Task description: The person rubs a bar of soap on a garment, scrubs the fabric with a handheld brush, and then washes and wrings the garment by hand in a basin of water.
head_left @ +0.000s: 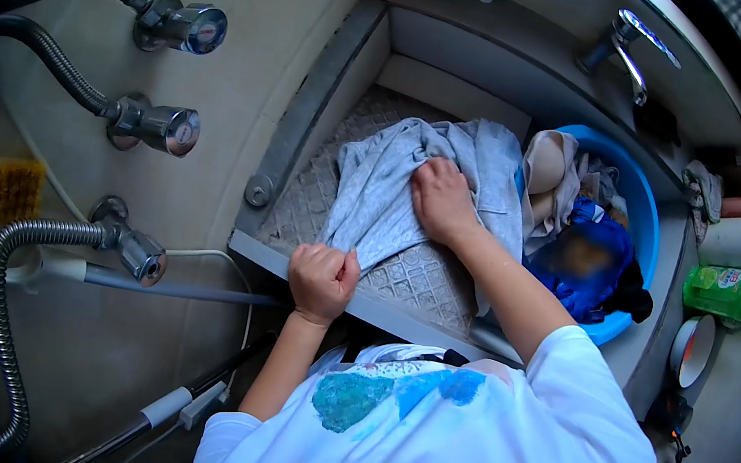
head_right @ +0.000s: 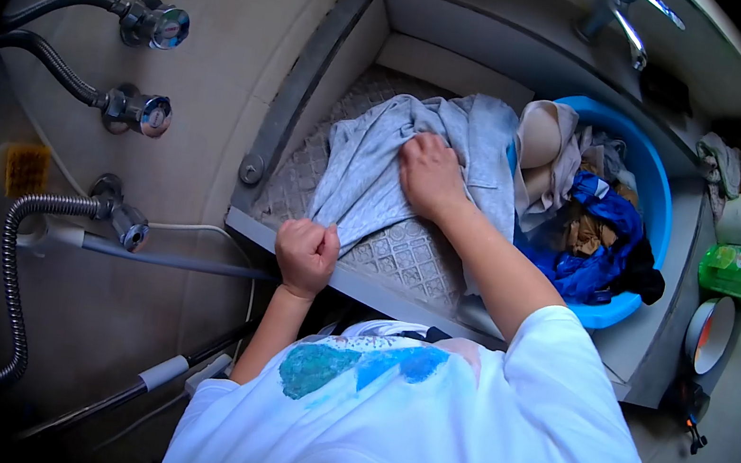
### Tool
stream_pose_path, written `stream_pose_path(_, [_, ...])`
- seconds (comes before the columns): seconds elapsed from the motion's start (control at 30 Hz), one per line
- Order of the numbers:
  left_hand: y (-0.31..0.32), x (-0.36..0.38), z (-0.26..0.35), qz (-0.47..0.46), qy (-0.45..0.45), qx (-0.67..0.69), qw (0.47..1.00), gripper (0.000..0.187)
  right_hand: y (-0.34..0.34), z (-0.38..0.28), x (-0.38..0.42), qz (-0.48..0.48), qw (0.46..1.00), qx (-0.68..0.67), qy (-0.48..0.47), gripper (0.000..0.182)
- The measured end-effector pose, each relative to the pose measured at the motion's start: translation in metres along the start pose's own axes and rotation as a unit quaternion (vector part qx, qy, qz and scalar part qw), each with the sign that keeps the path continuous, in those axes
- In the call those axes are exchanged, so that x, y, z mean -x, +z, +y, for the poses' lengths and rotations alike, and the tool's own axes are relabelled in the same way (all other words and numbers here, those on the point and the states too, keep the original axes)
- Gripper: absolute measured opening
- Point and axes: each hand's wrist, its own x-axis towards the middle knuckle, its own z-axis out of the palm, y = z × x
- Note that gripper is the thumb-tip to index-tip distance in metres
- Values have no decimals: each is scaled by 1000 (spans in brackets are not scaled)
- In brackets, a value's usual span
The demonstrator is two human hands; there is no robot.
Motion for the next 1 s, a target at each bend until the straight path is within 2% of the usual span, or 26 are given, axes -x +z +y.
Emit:
stream_pose_path(0.17, [2, 2, -2, 10, -3, 7, 1000, 38, 12, -2, 0, 57, 996, -13, 64, 18])
stream_pose_path(0.23, [2, 0, -1, 9, 2, 7, 1000, 39, 12, -26, 24, 21, 998, -36, 52, 18])
stream_pose_path(0.3, [0, -1, 1, 5, -11, 28, 1000, 39, 2, -51, 54, -24, 986, -161, -32, 19])
stream_pose_path(0.33, [0, -1, 1, -1, -16, 30, 999, 39, -3, -46, 52, -23, 986, -161, -28, 19])
stream_pose_path(0.4, [1, 0, 0, -7, -8, 26, 1000, 39, -12, -30, 48, -97, 981, -168, -11, 19])
stream_pose_path(0.43, [0, -1, -2, -10, 1, 19, 1000, 39, -12, -13, 35, -55, 989, -134, -6, 20])
stream_pose_path(0.5, [2, -4, 2, -10, 11, 19, 1000, 40, -26, -5, 7, -107, 989, -80, 65, 15])
stream_pose_path(0.57, [-1, -4, 3, -20, -13, 42, 999, 40, -25, 18, -30, -244, 958, -109, 108, 10])
stream_pose_path(0.63, [-2, -3, 0, -17, -9, 39, 999, 40, -22, 43, -58, -10, 986, -68, 154, 10])
stream_pose_path(0.7, [-1, -4, 1, -15, -6, 43, 999, 40, -36, 72, -87, 50, 989, 17, 138, 17])
stream_pose_path(0.73, [-1, -4, 1, -15, -6, 44, 999, 40, -36, 78, -90, 51, 989, 18, 139, 17])
stream_pose_path(0.8, [0, -4, 0, -7, 5, 30, 1000, 41, -24, 89, -89, -107, 958, 118, 237, 36])
stream_pose_path(0.83, [0, -3, 0, -4, 6, 29, 1000, 41, -6, 92, -76, -114, 947, 144, 263, 46])
stream_pose_path(0.9, [0, -3, 0, -5, 1, 36, 999, 41, -4, 84, -75, -133, 938, 71, 313, 50])
stream_pose_path(1.0, [0, -2, 0, 6, 7, 12, 1000, 41, -4, 72, -66, -136, 933, 65, 327, 48])
